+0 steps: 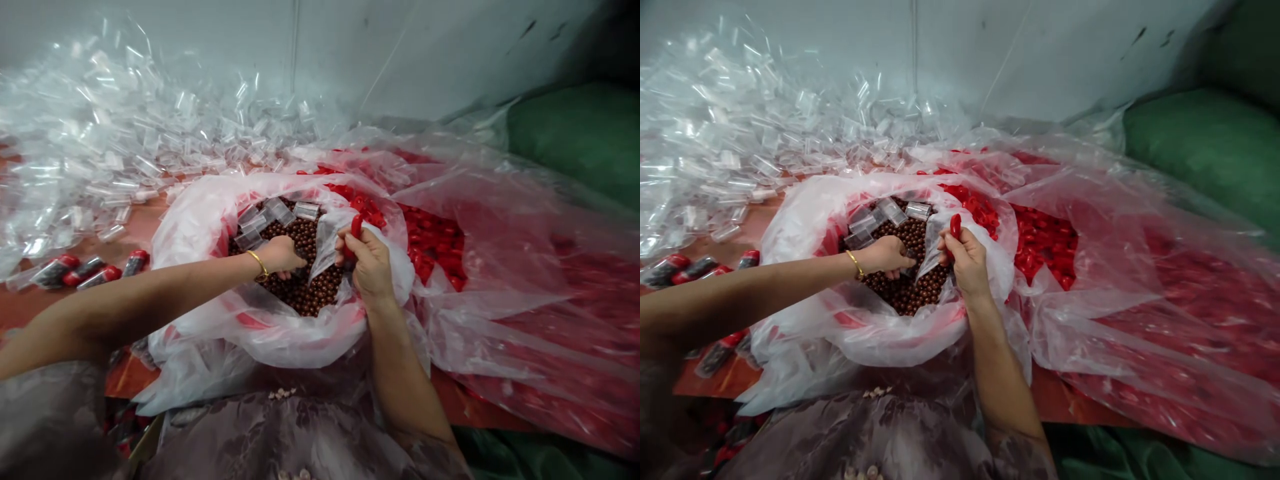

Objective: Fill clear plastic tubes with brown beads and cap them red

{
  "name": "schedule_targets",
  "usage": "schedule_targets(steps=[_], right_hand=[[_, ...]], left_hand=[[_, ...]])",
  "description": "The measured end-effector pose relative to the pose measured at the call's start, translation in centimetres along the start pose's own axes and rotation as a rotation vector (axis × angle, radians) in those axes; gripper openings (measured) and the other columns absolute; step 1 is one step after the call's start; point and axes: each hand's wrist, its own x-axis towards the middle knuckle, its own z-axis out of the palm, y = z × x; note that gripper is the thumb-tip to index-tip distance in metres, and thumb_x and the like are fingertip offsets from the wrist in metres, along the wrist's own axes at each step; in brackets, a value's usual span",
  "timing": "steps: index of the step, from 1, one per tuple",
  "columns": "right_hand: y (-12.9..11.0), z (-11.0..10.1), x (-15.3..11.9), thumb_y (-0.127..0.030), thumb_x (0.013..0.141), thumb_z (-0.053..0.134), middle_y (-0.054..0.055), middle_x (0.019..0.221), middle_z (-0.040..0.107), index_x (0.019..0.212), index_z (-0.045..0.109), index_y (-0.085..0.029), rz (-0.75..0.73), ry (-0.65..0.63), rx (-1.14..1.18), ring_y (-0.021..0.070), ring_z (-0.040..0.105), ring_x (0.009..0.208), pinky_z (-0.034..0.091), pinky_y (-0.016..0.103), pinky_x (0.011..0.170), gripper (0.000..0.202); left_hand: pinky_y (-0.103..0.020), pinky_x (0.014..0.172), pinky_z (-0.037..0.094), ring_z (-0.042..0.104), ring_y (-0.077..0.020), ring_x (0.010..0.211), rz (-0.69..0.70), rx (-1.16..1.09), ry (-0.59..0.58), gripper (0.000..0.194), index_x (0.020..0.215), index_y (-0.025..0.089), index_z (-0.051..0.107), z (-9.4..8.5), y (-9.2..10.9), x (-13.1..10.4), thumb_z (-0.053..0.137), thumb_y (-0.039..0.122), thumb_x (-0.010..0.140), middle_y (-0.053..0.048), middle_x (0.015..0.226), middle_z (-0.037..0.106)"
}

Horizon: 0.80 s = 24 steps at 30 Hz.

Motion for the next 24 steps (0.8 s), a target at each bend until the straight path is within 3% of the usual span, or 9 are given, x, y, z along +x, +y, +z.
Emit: schedule_targets(steps=[6, 12, 14, 19, 22, 24], right_hand=[[0.3, -0.1, 0.1, -0.040, 0.073, 0.065, -0.005, 0.064, 0.058, 0.082, 0.060, -0.021, 0.009, 0.004, 0.019, 0.0060, 0.050, 0.045, 0.039, 0.019, 0.043, 0.022], [0.4, -0.2, 0.2, -0.039, 0.073, 0.062, -0.006, 0.062, 0.056, 0.082, 0.061, -0.020, 0.003, -0.010, -0.013, 0.0052, 0.047, 0.042, 0.036, 0.019, 0.041, 0.020], [0.4, -0.3, 0.1, -0.038, 0.073, 0.059, -0.006, 0.062, 0.055, 0.083, 0.063, -0.020, -0.011, -0.057, -0.048, 0.0049, 0.044, 0.041, 0.033, 0.020, 0.040, 0.021], [0.7, -0.2, -0.1, -0.038, 0.074, 0.056, -0.005, 0.066, 0.057, 0.088, 0.065, -0.020, -0.036, -0.121, -0.138, 0.0058, 0.043, 0.044, 0.033, 0.021, 0.042, 0.024], [0.9, -0.1, -0.1, -0.039, 0.076, 0.057, -0.004, 0.067, 0.058, 0.089, 0.065, -0.020, -0.035, -0.087, -0.200, 0.0082, 0.046, 0.048, 0.036, 0.022, 0.046, 0.024], [0.8, 0.0, -0.2, -0.039, 0.077, 0.058, -0.001, 0.072, 0.060, 0.088, 0.066, -0.021, -0.129, -0.046, -0.293, 0.0117, 0.053, 0.061, 0.042, 0.025, 0.055, 0.022]], left_hand=[[-0.025, 0.052, 0.049, 0.059, -0.0127, 0.052, 0.088, -0.279, 0.219, 0.020, 0.089, 0.010, 0.060, 0.2, -0.1, 2.4, 0.065, 0.029, 0.081, -0.003, 0.064, 0.064], [-0.025, 0.084, 0.050, 0.061, -0.0119, 0.087, 0.502, -0.529, 0.281, 0.024, 0.093, 0.012, 0.060, -0.3, -2.3, 0.6, 0.069, 0.013, 0.071, -0.003, 0.095, 0.067], [-0.026, 0.085, 0.048, 0.060, -0.0115, 0.087, 0.535, -0.612, 0.242, 0.023, 0.091, 0.012, 0.058, -0.7, -2.7, -0.5, 0.068, 0.013, 0.071, -0.003, 0.094, 0.065], [-0.026, 0.083, 0.048, 0.061, -0.0101, 0.083, 0.580, -0.917, -0.001, 0.030, 0.094, 0.015, 0.054, -1.3, -2.7, -2.8, 0.071, 0.015, 0.069, -0.001, 0.093, 0.065], [-0.025, 0.083, 0.047, 0.060, -0.0095, 0.082, 0.617, -0.998, -0.028, 0.037, 0.094, 0.014, 0.057, -1.1, -2.8, -2.8, 0.077, 0.013, 0.062, 0.000, 0.090, 0.065], [-0.023, 0.081, 0.046, 0.059, -0.0087, 0.078, 0.620, -0.999, -0.026, 0.037, 0.093, 0.012, 0.059, -0.9, -3.0, -2.5, 0.079, 0.015, 0.061, 0.000, 0.088, 0.065]])
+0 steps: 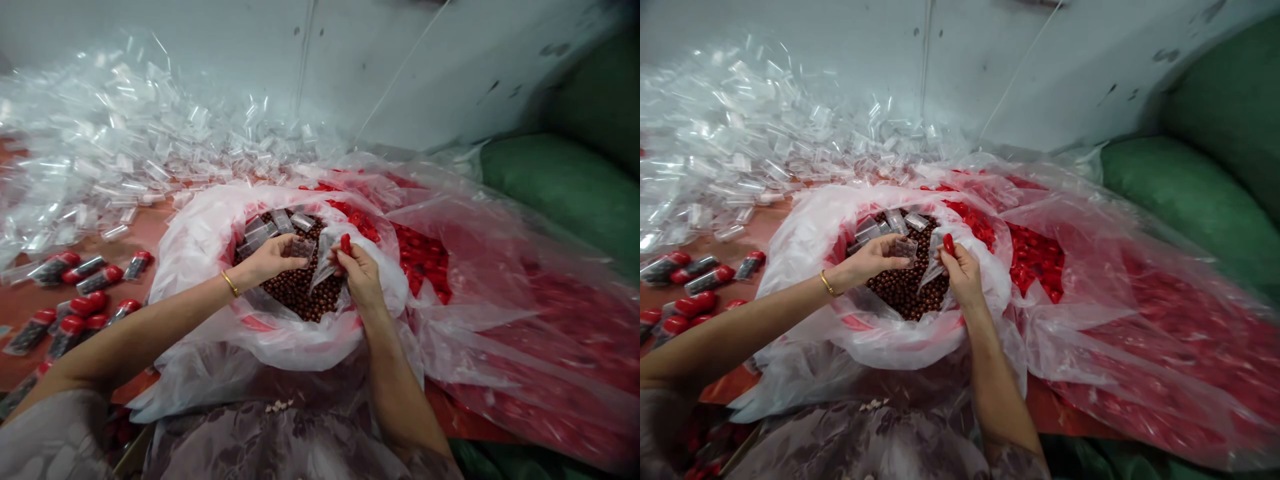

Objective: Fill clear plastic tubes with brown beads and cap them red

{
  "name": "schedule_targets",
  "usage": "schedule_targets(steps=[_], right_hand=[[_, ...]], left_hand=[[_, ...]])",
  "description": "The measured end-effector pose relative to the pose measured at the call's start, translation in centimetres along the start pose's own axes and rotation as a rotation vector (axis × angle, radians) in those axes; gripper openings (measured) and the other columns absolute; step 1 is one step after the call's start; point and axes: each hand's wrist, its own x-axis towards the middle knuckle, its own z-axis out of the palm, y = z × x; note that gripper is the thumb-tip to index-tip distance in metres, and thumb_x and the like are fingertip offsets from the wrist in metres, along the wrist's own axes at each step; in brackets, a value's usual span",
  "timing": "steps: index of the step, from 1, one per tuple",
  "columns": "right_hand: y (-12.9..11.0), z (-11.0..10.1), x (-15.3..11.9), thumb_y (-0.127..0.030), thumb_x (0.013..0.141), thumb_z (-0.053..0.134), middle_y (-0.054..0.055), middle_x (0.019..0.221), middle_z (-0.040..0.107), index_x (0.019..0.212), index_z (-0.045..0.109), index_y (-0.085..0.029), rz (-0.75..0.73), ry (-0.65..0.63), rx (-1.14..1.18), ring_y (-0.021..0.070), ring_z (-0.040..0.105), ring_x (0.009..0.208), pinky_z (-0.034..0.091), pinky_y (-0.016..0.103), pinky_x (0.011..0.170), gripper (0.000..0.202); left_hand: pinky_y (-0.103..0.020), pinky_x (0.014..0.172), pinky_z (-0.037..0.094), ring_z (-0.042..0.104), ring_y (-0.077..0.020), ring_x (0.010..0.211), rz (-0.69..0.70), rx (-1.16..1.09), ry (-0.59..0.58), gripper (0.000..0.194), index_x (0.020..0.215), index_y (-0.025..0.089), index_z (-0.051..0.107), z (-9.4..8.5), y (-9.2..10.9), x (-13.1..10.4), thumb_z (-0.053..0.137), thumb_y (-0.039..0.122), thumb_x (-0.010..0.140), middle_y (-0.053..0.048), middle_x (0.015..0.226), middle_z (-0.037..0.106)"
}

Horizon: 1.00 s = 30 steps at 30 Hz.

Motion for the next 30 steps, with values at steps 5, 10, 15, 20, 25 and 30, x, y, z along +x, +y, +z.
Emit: schedule_targets(steps=[5, 10, 15, 20, 25, 30], right_hand=[[-1.8, -0.3, -0.4, -0.038, 0.082, 0.061, -0.001, 0.072, 0.052, 0.088, 0.071, -0.024, -0.198, 0.121, -0.163, 0.0136, 0.051, 0.069, 0.044, 0.028, 0.066, 0.018], [-3.4, 0.2, -0.5, -0.045, 0.085, 0.059, -0.008, 0.049, 0.040, 0.100, 0.066, -0.025, 0.010, 0.024, 0.136, 0.0085, 0.035, 0.042, 0.029, 0.022, 0.041, 0.026], [-3.5, 1.5, -0.4, -0.041, 0.083, 0.065, -0.003, 0.066, 0.061, 0.099, 0.065, -0.023, -0.159, 0.029, 0.063, 0.0090, 0.054, 0.049, 0.047, 0.023, 0.047, 0.024], [-2.6, 1.4, -0.6, -0.026, 0.086, 0.063, 0.004, 0.097, 0.071, 0.103, 0.068, -0.023, -0.449, -0.030, -0.159, 0.0128, 0.068, 0.069, 0.057, 0.026, 0.057, 0.018], [-1.9, 0.6, -0.3, -0.008, 0.084, 0.062, 0.005, 0.105, 0.073, 0.115, 0.065, -0.027, -0.769, -0.073, -0.290, 0.0193, 0.072, 0.094, 0.061, 0.033, 0.078, 0.036], [-1.5, 0.4, -0.4, -0.001, 0.084, 0.058, 0.007, 0.119, 0.071, 0.128, 0.059, -0.029, -0.935, -0.097, -0.432, 0.0191, 0.069, 0.107, 0.059, 0.033, 0.089, 0.052]], left_hand=[[-0.022, 0.069, 0.047, 0.057, -0.0083, 0.072, -0.033, 0.053, -0.031, 0.038, 0.095, 0.013, 0.059, -0.3, -0.2, -0.1, 0.079, 0.023, 0.065, 0.000, 0.086, 0.064], [-0.022, 0.064, 0.050, 0.060, -0.0098, 0.071, -0.148, 0.026, -0.190, 0.031, 0.092, 0.015, 0.055, -0.2, 0.8, -0.9, 0.074, 0.030, 0.073, -0.001, 0.083, 0.064], [-0.021, 0.059, 0.052, 0.058, -0.0096, 0.071, -0.138, 0.025, -0.250, 0.031, 0.090, 0.014, 0.056, -0.4, 1.1, -1.0, 0.073, 0.034, 0.073, 0.000, 0.078, 0.060], [-0.019, 0.056, 0.050, 0.059, -0.0099, 0.069, -0.127, 0.013, -0.292, 0.035, 0.095, 0.014, 0.057, -0.7, 0.8, -0.9, 0.073, 0.037, 0.073, -0.001, 0.076, 0.062], [-0.020, 0.054, 0.049, 0.059, -0.0112, 0.067, -0.148, -0.043, -0.325, 0.034, 0.095, 0.014, 0.058, -0.8, 1.0, -1.0, 0.072, 0.034, 0.071, -0.002, 0.073, 0.062], [-0.020, 0.050, 0.044, 0.054, -0.0086, 0.056, -0.142, -0.071, -0.304, 0.030, 0.092, 0.014, 0.057, -0.7, 1.0, -0.9, 0.068, 0.031, 0.070, 0.000, 0.068, 0.062]])
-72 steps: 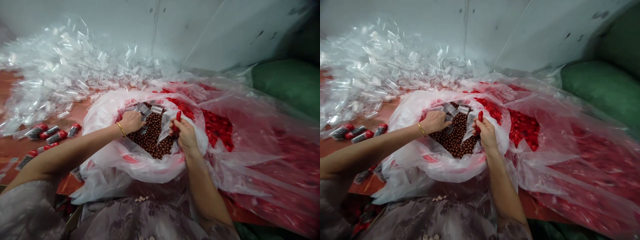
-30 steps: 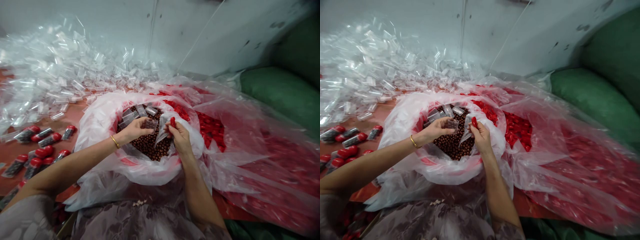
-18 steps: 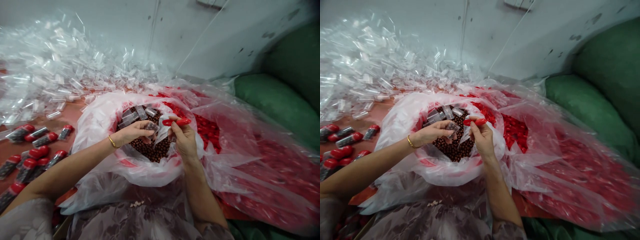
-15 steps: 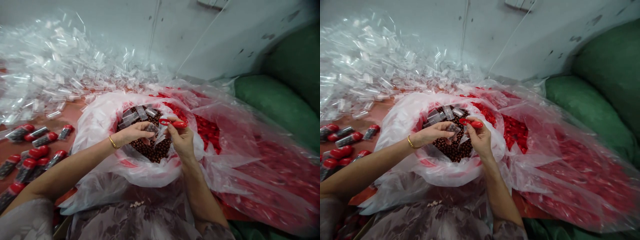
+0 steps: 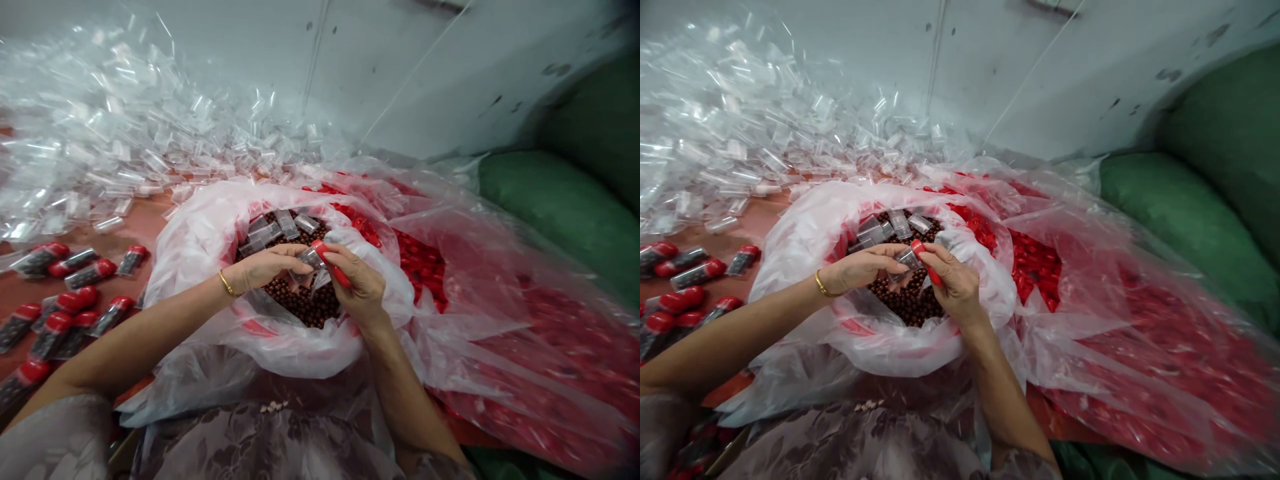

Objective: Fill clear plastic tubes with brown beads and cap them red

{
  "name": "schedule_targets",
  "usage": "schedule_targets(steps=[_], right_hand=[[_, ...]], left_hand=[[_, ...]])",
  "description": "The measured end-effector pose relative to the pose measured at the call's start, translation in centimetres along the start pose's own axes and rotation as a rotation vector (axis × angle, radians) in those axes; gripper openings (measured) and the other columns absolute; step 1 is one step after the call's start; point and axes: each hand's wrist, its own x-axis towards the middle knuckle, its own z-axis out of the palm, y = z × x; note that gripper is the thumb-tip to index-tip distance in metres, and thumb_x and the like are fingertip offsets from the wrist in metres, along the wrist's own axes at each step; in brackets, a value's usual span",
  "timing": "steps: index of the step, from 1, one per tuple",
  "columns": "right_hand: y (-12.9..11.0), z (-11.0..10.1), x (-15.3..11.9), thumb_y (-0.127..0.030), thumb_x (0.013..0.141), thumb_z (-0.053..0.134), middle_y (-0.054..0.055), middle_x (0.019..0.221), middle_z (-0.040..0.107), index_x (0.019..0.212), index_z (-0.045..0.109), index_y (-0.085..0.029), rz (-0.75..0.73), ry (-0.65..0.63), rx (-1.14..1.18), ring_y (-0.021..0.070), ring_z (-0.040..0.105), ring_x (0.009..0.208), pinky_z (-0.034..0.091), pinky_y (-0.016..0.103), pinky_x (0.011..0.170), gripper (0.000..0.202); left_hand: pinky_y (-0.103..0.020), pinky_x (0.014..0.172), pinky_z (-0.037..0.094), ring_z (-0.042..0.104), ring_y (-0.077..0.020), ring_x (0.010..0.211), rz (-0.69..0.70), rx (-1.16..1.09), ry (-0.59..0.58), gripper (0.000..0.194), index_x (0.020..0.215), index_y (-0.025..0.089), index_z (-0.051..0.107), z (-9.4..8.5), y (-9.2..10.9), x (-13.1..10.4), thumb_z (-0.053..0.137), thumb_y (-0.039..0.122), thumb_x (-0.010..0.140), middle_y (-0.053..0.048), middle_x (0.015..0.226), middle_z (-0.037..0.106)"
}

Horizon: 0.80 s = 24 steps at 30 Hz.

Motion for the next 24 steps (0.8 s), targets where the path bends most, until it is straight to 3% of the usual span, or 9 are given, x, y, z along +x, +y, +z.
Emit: schedule_targets(steps=[5, 10, 18, 24], right_hand=[[-0.1, 0.1, -0.7, 0.000, 0.083, 0.058, 0.006, 0.125, 0.068, 0.132, 0.057, -0.030, -0.035, 0.015, -0.028, 0.0186, 0.069, 0.108, 0.059, 0.030, 0.087, 0.058], [-0.5, 0.0, -0.5, 0.002, 0.082, 0.059, 0.005, 0.123, 0.069, 0.132, 0.057, -0.031, -0.017, 0.038, -0.037, 0.0182, 0.069, 0.107, 0.059, 0.031, 0.089, 0.060], [-1.9, 0.7, -0.9, -0.003, 0.084, 0.058, 0.008, 0.123, 0.069, 0.137, 0.053, -0.027, -0.034, -0.041, -0.103, 0.0197, 0.070, 0.105, 0.060, 0.029, 0.087, 0.058], [-3.5, 0.6, -0.7, -0.022, 0.091, 0.053, 0.012, 0.123, 0.069, 0.131, 0.059, -0.020, 0.171, -0.110, -0.025, 0.0228, 0.070, 0.106, 0.059, 0.034, 0.086, 0.041]], left_hand=[[-0.020, 0.049, 0.041, 0.052, -0.0071, 0.053, 0.024, 0.028, 0.067, 0.023, 0.084, 0.014, 0.054, 0.2, -0.1, 0.0, 0.064, 0.031, 0.071, 0.001, 0.065, 0.059], [-0.019, 0.044, 0.038, 0.046, -0.0053, 0.044, 0.003, 0.093, 0.040, 0.025, 0.084, 0.015, 0.052, 0.4, -0.1, 0.1, 0.064, 0.033, 0.072, 0.006, 0.060, 0.052], [-0.017, 0.039, 0.035, 0.042, -0.0037, 0.041, -0.038, 0.325, 0.146, 0.033, 0.090, 0.013, 0.055, 0.3, -0.4, 0.1, 0.070, 0.027, 0.064, 0.009, 0.059, 0.050], [-0.015, 0.043, 0.033, 0.043, -0.0036, 0.046, 0.053, 0.377, 0.200, 0.026, 0.085, 0.012, 0.057, 0.4, -0.6, 0.4, 0.064, 0.022, 0.062, 0.008, 0.059, 0.051]])
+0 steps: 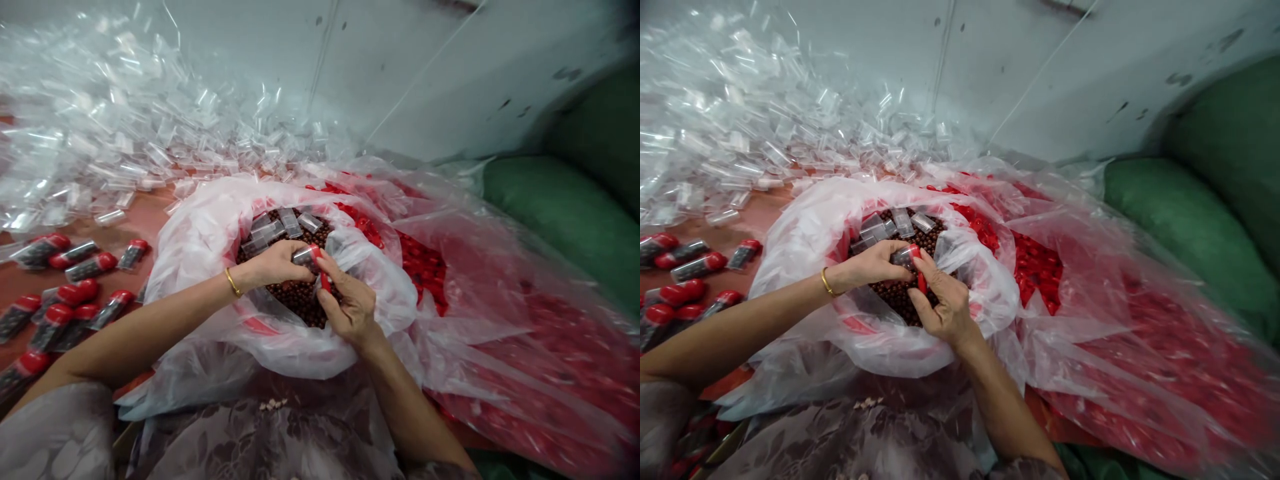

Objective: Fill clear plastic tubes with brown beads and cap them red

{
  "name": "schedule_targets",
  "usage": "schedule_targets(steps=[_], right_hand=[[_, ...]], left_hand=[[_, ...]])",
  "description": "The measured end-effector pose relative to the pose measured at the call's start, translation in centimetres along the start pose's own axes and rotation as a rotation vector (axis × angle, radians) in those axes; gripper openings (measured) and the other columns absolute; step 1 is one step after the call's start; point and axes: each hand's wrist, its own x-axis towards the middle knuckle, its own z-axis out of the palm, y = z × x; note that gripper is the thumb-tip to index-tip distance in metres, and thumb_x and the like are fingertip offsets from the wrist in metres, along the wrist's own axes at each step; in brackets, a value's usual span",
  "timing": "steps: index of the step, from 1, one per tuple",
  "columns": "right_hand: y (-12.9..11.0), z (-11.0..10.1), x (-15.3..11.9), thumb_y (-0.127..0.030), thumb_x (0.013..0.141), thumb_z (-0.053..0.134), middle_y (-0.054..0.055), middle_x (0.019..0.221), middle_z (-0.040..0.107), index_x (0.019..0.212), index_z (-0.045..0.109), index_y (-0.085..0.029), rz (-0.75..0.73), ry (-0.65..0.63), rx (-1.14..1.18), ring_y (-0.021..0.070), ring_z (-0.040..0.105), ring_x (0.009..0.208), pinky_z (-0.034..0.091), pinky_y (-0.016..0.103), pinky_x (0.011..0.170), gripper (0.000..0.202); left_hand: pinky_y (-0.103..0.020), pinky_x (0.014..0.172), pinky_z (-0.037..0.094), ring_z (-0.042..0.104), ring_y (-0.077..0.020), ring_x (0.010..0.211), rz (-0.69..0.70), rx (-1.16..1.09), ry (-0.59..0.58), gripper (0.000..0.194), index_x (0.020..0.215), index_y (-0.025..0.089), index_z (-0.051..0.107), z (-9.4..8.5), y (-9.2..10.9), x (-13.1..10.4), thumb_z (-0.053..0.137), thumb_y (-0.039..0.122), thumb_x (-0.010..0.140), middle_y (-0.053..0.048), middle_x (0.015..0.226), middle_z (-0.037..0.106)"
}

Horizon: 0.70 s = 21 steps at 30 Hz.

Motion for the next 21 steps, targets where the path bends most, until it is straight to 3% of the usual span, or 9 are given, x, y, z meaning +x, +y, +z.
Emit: schedule_targets(steps=[4, 7, 9, 12, 16, 18, 21], right_hand=[[0.3, 0.4, 1.0, -0.029, 0.096, 0.044, 0.004, 0.090, 0.077, 0.114, 0.065, -0.022, 0.262, 0.262, 0.093, 0.0136, 0.070, 0.067, 0.058, 0.028, 0.065, 0.028], [0.7, 0.8, 2.3, -0.040, 0.099, 0.039, -0.003, 0.059, 0.068, 0.098, 0.066, -0.020, 0.404, 0.404, 0.204, 0.0094, 0.059, 0.045, 0.049, 0.022, 0.049, 0.033], [0.7, 1.1, 3.3, -0.046, 0.097, 0.040, -0.005, 0.049, 0.059, 0.090, 0.065, -0.019, 0.455, 0.421, 0.250, 0.0088, 0.055, 0.041, 0.046, 0.020, 0.047, 0.037], [0.7, 1.8, 4.7, -0.051, 0.093, 0.048, -0.004, 0.056, 0.061, 0.095, 0.064, -0.020, 0.490, 0.268, 0.341, 0.0094, 0.057, 0.048, 0.048, 0.021, 0.051, 0.034], [1.2, 2.7, 5.4, -0.050, 0.095, 0.043, 0.003, 0.095, 0.071, 0.122, 0.058, -0.023, 0.468, -0.053, 0.375, 0.0138, 0.067, 0.084, 0.056, 0.027, 0.079, 0.041], [1.5, 3.0, 5.3, -0.049, 0.097, 0.040, 0.006, 0.116, 0.067, 0.135, 0.050, -0.024, 0.413, -0.161, 0.351, 0.0162, 0.064, 0.107, 0.051, 0.033, 0.096, 0.047], [1.7, 3.5, 4.9, -0.046, 0.099, 0.036, 0.007, 0.130, 0.061, 0.144, 0.043, -0.025, 0.357, -0.293, 0.389, 0.0170, 0.057, 0.122, 0.045, 0.036, 0.106, 0.050]], left_hand=[[-0.017, 0.041, 0.033, 0.043, -0.0061, 0.040, -0.072, 0.054, -0.064, 0.027, 0.088, 0.013, 0.057, 0.4, 0.4, -0.3, 0.062, 0.026, 0.065, 0.009, 0.049, 0.049], [-0.018, 0.042, 0.034, 0.047, -0.0084, 0.042, -0.078, 0.154, -0.096, 0.018, 0.078, 0.016, 0.053, 0.5, 0.6, -0.6, 0.061, 0.026, 0.065, 0.007, 0.049, 0.052], [-0.018, 0.044, 0.033, 0.047, -0.0084, 0.046, -0.045, 0.261, -0.140, 0.013, 0.070, 0.017, 0.050, 0.6, 0.6, -0.6, 0.059, 0.023, 0.064, 0.005, 0.052, 0.053], [-0.020, 0.044, 0.026, 0.036, -0.0064, 0.045, 0.064, 0.444, -0.177, 0.016, 0.059, 0.018, 0.041, 0.9, 0.3, -0.5, 0.057, 0.021, 0.062, 0.006, 0.050, 0.043], [-0.023, 0.045, 0.023, 0.028, -0.0070, 0.044, 0.118, 0.650, -0.109, 0.022, 0.053, 0.019, 0.036, 1.2, 0.1, -0.5, 0.056, 0.023, 0.063, 0.005, 0.048, 0.036], [-0.025, 0.046, 0.026, 0.031, -0.0086, 0.044, 0.067, 0.794, -0.071, 0.018, 0.054, 0.018, 0.044, 1.3, 0.1, -0.7, 0.057, 0.026, 0.064, 0.003, 0.048, 0.040], [-0.028, 0.052, 0.034, 0.045, -0.0146, 0.052, 0.061, 0.986, -0.046, 0.016, 0.069, 0.013, 0.062, 1.3, -0.1, -0.9, 0.058, 0.027, 0.064, -0.006, 0.060, 0.058]])
